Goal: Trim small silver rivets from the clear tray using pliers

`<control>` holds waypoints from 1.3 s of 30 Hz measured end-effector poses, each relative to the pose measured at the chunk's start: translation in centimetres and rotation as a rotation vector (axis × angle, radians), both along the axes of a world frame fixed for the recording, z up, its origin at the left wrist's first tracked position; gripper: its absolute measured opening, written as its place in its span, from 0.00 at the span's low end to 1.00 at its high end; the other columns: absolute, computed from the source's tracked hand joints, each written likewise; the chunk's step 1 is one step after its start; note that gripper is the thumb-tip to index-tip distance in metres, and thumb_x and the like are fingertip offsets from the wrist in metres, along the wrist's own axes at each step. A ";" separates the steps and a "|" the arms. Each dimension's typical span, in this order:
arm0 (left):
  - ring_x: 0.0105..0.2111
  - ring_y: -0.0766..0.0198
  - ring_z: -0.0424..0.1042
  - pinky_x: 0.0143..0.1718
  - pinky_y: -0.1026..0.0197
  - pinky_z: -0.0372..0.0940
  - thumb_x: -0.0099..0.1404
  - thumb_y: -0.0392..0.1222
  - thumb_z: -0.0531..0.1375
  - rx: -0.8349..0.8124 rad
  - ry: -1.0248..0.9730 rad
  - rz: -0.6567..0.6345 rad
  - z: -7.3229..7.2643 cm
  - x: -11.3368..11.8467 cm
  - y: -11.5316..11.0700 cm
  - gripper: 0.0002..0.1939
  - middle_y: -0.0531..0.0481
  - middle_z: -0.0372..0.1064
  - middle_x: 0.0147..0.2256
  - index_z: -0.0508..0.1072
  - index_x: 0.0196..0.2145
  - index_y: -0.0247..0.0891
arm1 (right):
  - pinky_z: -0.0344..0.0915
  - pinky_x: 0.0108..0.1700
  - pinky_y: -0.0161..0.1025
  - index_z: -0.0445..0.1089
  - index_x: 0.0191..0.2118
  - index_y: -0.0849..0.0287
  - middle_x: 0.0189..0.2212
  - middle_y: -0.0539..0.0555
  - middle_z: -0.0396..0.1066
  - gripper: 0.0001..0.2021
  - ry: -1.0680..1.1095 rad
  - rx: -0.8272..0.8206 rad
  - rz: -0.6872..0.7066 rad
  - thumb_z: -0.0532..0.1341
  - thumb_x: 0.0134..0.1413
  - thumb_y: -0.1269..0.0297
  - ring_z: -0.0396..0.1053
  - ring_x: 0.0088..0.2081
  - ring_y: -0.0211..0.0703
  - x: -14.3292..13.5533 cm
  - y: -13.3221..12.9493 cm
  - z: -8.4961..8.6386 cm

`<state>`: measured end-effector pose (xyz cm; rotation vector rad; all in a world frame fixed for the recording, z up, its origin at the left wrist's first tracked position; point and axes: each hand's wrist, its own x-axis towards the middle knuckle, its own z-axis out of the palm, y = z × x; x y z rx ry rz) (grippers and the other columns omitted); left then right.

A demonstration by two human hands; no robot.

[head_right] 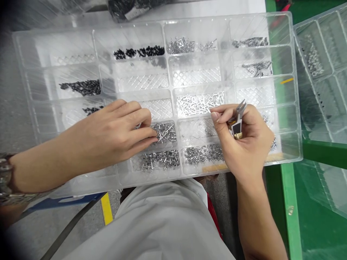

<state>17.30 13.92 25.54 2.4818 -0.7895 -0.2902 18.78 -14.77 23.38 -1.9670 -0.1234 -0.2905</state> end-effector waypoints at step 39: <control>0.46 0.57 0.87 0.51 0.53 0.83 0.77 0.48 0.69 -0.732 0.086 1.046 -0.9 -9.0 -1.3 0.12 0.45 0.88 0.46 0.86 0.51 0.41 | 0.72 0.43 0.48 0.76 0.36 0.53 0.39 0.52 0.84 0.11 -0.059 0.095 -0.092 0.77 0.62 0.60 0.81 0.41 0.49 0.6 -1.5 -1.8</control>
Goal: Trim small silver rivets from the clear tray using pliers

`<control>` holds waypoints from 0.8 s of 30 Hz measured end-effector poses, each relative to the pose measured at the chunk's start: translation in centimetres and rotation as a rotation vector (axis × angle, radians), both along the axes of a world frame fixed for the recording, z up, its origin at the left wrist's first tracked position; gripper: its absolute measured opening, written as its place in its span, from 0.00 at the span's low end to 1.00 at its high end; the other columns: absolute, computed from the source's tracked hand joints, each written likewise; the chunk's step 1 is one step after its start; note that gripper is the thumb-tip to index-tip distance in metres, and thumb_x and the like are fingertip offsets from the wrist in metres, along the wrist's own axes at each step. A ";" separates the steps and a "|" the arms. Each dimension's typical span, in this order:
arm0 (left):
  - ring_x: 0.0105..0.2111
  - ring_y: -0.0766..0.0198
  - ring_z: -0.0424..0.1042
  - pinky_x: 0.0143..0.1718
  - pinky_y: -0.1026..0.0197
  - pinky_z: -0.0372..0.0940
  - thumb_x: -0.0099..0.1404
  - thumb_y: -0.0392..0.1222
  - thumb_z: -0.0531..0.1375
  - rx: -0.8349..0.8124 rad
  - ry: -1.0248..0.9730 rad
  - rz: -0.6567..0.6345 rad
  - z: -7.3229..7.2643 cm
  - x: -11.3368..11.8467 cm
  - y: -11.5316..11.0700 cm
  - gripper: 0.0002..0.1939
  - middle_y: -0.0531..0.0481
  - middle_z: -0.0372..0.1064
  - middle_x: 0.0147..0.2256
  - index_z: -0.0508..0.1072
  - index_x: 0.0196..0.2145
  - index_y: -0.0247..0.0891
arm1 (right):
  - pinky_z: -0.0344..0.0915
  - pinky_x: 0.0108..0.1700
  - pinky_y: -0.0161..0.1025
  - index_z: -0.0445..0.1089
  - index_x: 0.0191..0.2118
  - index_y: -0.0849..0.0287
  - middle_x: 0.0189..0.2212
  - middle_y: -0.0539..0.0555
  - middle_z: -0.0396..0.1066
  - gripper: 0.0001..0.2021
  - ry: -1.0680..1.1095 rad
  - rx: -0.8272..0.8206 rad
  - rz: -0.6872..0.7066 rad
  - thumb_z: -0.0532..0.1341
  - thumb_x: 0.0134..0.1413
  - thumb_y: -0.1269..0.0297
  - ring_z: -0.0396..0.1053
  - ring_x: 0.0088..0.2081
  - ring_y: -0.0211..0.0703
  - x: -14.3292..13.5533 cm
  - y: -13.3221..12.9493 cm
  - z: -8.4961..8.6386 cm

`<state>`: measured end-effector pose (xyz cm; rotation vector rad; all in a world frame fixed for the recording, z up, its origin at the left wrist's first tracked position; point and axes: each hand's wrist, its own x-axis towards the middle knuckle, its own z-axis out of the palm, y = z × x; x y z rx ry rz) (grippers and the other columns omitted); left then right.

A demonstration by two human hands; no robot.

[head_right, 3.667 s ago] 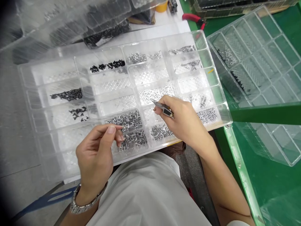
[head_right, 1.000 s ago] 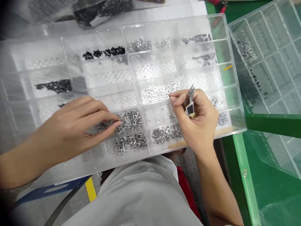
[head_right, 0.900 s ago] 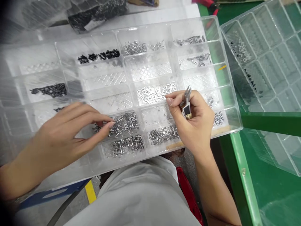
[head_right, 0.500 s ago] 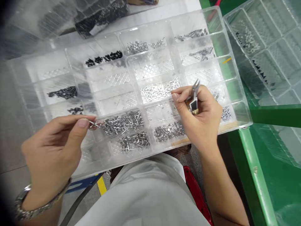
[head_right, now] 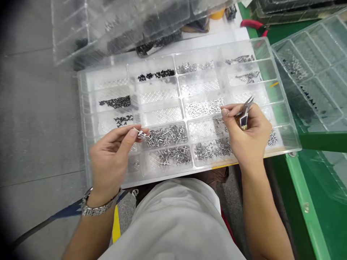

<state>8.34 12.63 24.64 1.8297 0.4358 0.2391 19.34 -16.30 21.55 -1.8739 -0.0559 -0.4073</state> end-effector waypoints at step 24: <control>0.53 0.50 0.80 0.58 0.41 0.77 0.81 0.38 0.62 0.686 -0.427 -0.483 -1.6 -3.4 -0.1 0.12 0.41 0.81 0.52 0.79 0.59 0.40 | 0.62 0.38 0.40 0.68 0.34 0.54 0.34 0.53 0.81 0.13 0.394 -0.457 0.521 0.74 0.62 0.63 0.76 0.33 0.48 -6.5 -0.5 2.7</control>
